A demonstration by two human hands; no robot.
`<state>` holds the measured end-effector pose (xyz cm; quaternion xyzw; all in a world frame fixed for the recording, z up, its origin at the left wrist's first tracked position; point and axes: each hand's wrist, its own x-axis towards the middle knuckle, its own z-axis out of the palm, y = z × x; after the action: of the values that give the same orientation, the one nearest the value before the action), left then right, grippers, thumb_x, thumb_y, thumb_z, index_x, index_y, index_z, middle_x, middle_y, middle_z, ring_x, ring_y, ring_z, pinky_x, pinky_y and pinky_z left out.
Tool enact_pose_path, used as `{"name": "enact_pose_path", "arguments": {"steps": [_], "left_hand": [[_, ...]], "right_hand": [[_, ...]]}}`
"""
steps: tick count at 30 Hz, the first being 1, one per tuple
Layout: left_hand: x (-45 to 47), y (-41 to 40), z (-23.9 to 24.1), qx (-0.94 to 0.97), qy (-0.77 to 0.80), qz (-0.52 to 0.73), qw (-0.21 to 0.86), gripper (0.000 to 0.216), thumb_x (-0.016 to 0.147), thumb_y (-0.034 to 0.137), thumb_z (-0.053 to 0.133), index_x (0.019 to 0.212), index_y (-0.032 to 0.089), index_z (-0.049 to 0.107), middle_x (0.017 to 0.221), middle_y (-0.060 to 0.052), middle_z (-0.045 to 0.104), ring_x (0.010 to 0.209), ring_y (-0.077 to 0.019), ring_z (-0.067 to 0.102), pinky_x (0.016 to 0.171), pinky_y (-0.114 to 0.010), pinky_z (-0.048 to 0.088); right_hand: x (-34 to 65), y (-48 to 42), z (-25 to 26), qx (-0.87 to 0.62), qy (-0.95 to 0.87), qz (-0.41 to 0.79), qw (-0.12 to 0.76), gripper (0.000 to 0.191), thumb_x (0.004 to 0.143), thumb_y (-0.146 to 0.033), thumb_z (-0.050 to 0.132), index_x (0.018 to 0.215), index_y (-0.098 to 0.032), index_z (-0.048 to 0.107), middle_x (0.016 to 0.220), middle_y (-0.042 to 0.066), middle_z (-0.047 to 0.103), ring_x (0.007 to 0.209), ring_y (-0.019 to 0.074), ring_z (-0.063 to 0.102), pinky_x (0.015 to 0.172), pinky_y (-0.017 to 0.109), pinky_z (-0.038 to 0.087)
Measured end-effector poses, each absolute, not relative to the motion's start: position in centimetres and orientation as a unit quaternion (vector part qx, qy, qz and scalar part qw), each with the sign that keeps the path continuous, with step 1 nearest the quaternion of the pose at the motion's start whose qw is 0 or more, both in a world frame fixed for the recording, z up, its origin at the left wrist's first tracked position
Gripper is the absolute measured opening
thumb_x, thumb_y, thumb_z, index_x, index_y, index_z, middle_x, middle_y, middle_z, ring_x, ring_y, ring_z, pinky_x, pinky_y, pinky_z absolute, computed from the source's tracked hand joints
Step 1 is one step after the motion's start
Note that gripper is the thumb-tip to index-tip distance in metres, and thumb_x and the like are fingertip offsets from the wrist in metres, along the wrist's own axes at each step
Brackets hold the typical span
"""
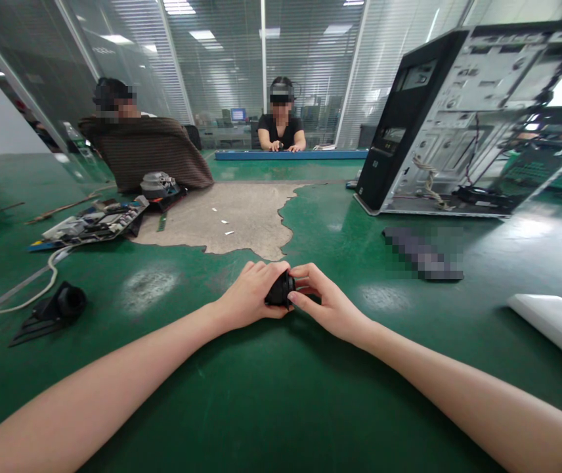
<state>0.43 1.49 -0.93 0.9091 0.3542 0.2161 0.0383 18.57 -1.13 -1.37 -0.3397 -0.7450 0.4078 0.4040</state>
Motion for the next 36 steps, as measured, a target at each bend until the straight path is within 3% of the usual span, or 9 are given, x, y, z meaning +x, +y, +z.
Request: {"name": "enact_pose_path", "arguments": {"steps": [10,15,19,25,31,36], "left_hand": [[0.5,1.4,-0.9,0.911,0.350,0.217,0.028,0.057,0.068,0.037,0.060,0.115,0.020,0.033,0.109,-0.005,0.054,0.090,-0.0222,0.050,0.078,-0.034,0.032],[0.4,1.3,-0.7,0.908,0.359,0.211,0.034,0.057,0.067,0.039,0.061,0.114,0.020,0.034,0.106,-0.004,0.055,0.087,-0.0223,0.050,0.076,-0.033,0.032],[0.3,1.3,-0.7,0.906,0.362,0.216,0.039,0.057,0.066,0.037,0.063,0.113,0.020,0.034,0.104,-0.004,0.055,0.087,-0.0222,0.050,0.076,-0.033,0.033],[0.3,1.3,-0.5,0.906,0.361,0.213,0.050,0.059,0.064,0.034,0.064,0.113,0.021,0.035,0.106,-0.004,0.055,0.087,-0.0226,0.049,0.075,-0.033,0.032],[0.2,1.3,-0.3,0.905,0.364,0.212,0.055,0.059,0.064,0.037,0.064,0.112,0.021,0.036,0.103,-0.004,0.056,0.086,-0.0220,0.050,0.074,-0.032,0.032],[0.3,1.3,-0.4,0.903,0.367,0.216,0.057,0.059,0.063,0.036,0.064,0.112,0.020,0.036,0.101,-0.003,0.056,0.086,-0.0217,0.050,0.074,-0.032,0.032]], "right_hand": [[18.6,-1.1,-1.4,-0.356,-0.720,0.447,0.395,0.015,0.084,-0.027,0.048,0.096,-0.021,0.041,0.087,0.001,0.056,0.081,0.0136,0.059,0.075,0.032,0.050],[18.4,-1.0,-1.3,-0.370,-0.712,0.443,0.400,0.019,0.084,-0.026,0.048,0.100,-0.021,0.042,0.098,0.004,0.053,0.090,0.0156,0.056,0.079,0.034,0.049],[18.2,-1.2,-1.0,-0.359,-0.721,0.455,0.380,0.016,0.085,-0.024,0.046,0.100,-0.020,0.043,0.092,0.004,0.054,0.087,0.0154,0.057,0.078,0.034,0.050],[18.3,-1.4,-1.0,-0.337,-0.742,0.426,0.393,0.022,0.082,-0.021,0.051,0.103,-0.021,0.043,0.100,0.004,0.050,0.094,0.0148,0.055,0.086,0.033,0.046],[17.8,-1.1,-0.9,-0.361,-0.704,0.462,0.402,0.013,0.085,-0.029,0.046,0.093,-0.020,0.043,0.084,0.001,0.052,0.076,0.0128,0.056,0.069,0.028,0.050],[17.6,-1.2,-0.4,-0.382,-0.683,0.477,0.399,0.019,0.083,-0.029,0.049,0.098,-0.020,0.042,0.090,0.003,0.055,0.082,0.0147,0.057,0.074,0.031,0.049]]}}
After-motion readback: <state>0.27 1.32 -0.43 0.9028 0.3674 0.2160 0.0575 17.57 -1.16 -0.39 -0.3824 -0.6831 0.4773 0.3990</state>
